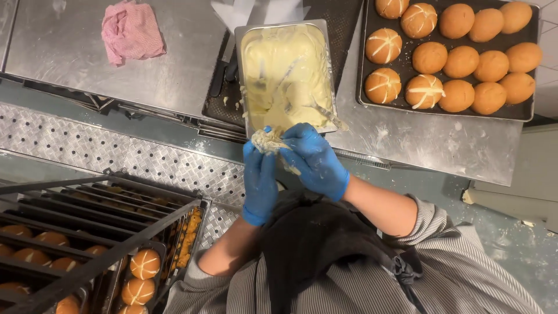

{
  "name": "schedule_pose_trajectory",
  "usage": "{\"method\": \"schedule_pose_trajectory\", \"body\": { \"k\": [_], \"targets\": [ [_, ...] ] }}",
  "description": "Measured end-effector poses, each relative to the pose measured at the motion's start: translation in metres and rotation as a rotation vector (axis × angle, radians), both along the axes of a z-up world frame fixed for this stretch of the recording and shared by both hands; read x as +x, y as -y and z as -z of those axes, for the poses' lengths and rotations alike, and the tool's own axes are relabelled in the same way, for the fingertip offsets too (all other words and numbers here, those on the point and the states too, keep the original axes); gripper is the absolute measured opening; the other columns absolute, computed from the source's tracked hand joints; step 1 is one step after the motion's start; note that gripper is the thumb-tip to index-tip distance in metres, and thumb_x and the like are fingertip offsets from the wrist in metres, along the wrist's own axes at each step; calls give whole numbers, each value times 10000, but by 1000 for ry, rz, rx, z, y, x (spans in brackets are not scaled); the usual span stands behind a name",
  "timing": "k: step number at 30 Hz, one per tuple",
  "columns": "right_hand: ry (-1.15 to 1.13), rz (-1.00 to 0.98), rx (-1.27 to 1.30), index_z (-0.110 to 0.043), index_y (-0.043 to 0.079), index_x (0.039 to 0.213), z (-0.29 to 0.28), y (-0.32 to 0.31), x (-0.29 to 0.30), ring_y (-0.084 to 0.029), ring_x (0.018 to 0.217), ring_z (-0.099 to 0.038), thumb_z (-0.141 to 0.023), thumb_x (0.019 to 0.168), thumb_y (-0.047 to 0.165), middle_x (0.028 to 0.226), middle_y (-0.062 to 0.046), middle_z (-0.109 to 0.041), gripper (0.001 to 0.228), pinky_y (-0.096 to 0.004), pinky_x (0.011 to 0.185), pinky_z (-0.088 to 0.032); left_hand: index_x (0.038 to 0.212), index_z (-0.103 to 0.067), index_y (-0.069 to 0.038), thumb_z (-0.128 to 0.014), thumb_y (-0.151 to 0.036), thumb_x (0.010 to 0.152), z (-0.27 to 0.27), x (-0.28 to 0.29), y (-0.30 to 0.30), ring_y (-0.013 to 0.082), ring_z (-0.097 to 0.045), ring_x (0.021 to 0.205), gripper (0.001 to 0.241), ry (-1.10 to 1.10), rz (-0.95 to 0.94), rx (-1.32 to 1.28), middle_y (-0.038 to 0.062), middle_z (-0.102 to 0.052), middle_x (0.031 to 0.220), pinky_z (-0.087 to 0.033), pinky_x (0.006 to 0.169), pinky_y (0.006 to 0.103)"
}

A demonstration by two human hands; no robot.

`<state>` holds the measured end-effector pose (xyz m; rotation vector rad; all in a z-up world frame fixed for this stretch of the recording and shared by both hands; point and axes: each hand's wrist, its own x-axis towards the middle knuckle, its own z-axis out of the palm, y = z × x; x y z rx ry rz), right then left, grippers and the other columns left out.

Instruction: Filling pre-sliced bread rolls with cream using a piping bag and refilling the bag from a container.

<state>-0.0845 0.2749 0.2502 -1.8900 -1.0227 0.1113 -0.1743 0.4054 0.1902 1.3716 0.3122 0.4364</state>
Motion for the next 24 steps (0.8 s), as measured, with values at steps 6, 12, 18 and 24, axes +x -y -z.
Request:
{"method": "schedule_pose_trajectory", "body": {
  "k": [6,12,18,24],
  "targets": [
    [-316,-211,201,-664,7,1223,-12,-16,-9,-272,1128,-618,-718,870,82,1218,-151,-609,365,-357,976,-517,1333,-547,-6,-460,-95,1067,-17,-16,-11,148,-572,1143,293,20,-37,-103,98,-592,1239,-464,1009,286],
    [-595,-126,267,-639,18,1273,10,25,5,-225,1146,-642,-655,959,234,1231,-143,-652,382,-343,1046,-518,1255,-643,-16,-430,-94,1021,16,-40,-38,202,-656,939,326,-178,-3,109,120,-694,1155,-545,843,324],
    [-1265,113,480,-572,21,1288,27,19,12,-246,1102,-655,-579,1014,211,1204,-123,-668,334,-376,991,-527,1223,-632,-1,-516,-209,962,53,-36,-41,289,-672,1101,353,-101,20,-363,153,-695,1171,-541,984,405],
    [-654,110,203,-615,-9,1287,8,36,5,-225,1090,-686,-705,892,137,1209,-129,-695,430,-354,978,-549,1203,-641,-29,-489,-270,1009,36,-20,-57,265,-640,1157,344,80,282,-1356,135,-694,1205,-489,1059,435]
  ]
}}
